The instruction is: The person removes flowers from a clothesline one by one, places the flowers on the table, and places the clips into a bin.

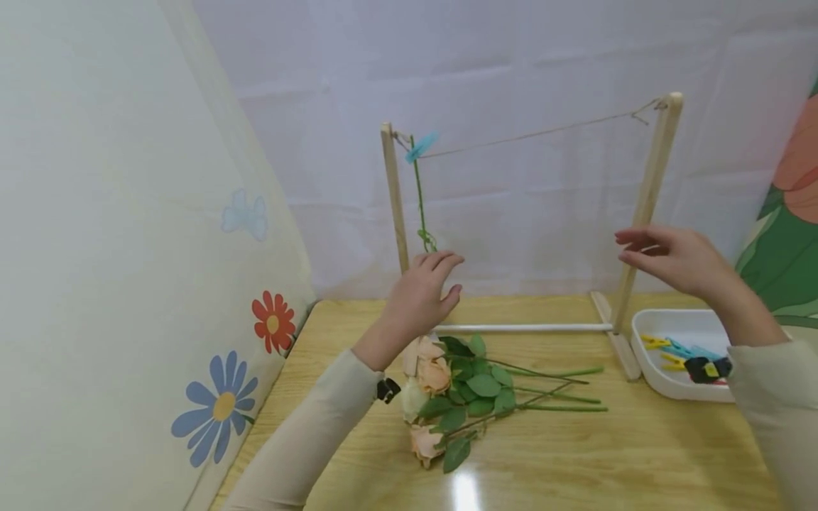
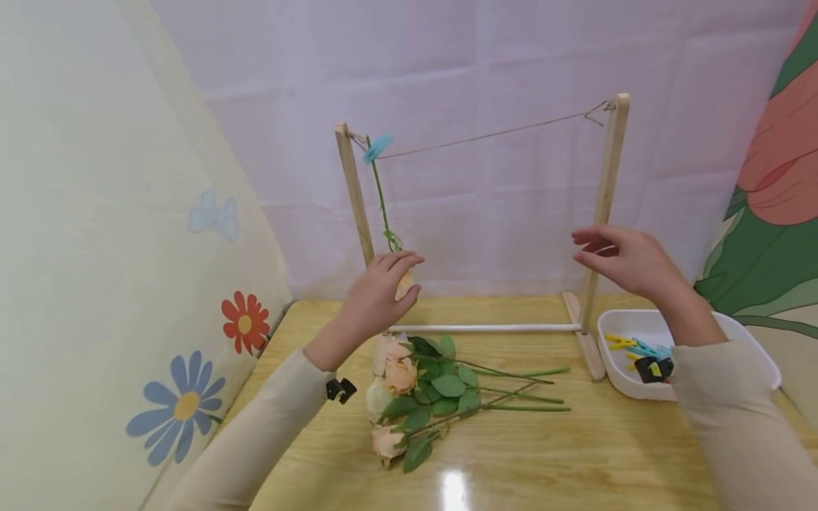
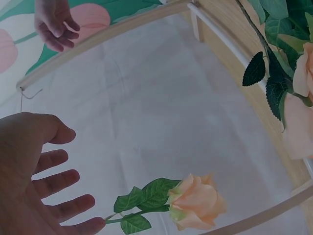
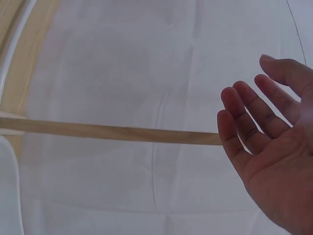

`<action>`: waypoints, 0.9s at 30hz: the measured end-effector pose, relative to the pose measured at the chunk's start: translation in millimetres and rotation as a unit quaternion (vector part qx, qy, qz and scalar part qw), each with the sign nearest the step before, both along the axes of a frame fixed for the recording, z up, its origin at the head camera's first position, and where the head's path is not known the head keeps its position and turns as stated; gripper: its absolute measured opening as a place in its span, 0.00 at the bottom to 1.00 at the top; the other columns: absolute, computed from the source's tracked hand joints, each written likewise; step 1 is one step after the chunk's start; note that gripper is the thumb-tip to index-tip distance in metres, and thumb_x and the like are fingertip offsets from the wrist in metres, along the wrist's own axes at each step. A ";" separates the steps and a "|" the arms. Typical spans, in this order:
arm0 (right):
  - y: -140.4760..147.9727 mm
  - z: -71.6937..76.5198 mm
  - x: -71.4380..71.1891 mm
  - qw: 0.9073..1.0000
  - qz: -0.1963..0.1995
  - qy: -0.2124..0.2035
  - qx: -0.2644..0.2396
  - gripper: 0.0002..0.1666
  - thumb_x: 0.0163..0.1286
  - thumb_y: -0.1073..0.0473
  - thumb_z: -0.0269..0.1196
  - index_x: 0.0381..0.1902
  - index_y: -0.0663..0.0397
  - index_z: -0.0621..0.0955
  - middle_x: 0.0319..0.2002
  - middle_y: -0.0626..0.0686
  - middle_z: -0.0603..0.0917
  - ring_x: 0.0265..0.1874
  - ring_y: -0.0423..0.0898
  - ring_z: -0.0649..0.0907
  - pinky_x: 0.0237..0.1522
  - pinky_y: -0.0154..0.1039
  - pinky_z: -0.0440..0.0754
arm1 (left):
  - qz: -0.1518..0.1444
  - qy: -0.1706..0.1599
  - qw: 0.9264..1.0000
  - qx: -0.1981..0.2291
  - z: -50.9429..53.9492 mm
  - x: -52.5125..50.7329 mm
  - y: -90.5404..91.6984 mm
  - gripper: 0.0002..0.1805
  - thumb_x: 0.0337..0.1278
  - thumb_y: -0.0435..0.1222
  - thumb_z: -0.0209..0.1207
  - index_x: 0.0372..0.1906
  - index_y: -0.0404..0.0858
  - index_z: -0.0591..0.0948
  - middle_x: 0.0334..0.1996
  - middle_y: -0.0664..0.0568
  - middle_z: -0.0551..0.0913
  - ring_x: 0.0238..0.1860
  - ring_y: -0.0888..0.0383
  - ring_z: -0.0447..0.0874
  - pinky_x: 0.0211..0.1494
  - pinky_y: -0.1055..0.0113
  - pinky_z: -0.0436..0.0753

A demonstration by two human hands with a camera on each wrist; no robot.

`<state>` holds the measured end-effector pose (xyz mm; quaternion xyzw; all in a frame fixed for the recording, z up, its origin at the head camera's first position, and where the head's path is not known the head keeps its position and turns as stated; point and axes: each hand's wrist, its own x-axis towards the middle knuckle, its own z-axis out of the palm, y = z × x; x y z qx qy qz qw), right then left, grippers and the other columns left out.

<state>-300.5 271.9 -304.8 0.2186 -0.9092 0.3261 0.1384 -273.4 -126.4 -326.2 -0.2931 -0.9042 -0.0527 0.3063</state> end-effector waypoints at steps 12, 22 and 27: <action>-20.7 20.5 -5.6 0.999 0.019 0.017 -0.024 0.24 0.75 0.52 0.63 0.64 0.57 0.79 0.57 0.63 0.83 0.44 0.30 0.81 0.42 0.14 0.71 | 0.004 0.007 0.997 0.076 11.2 -12.8 -8.3 0.23 0.66 0.35 0.63 0.64 0.34 0.77 0.61 0.40 0.78 0.63 0.41 0.75 0.60 0.51 0.82; -52.1 35.7 -10.3 0.995 0.050 0.042 -0.075 0.23 0.73 0.57 0.65 0.63 0.60 0.80 0.57 0.64 0.84 0.41 0.22 0.78 0.44 0.16 0.74 | -0.001 0.012 0.986 0.169 13.3 -25.8 -19.8 0.25 0.62 0.29 0.62 0.64 0.30 0.75 0.61 0.36 0.77 0.61 0.38 0.75 0.63 0.50 0.80; -67.8 44.8 -16.2 0.992 0.065 0.043 -0.098 0.23 0.74 0.57 0.64 0.63 0.62 0.79 0.57 0.65 0.83 0.41 0.22 0.77 0.45 0.18 0.75 | 0.001 0.014 0.978 0.209 16.1 -30.3 -20.8 0.27 0.62 0.28 0.62 0.66 0.29 0.73 0.63 0.36 0.76 0.62 0.38 0.76 0.63 0.48 0.79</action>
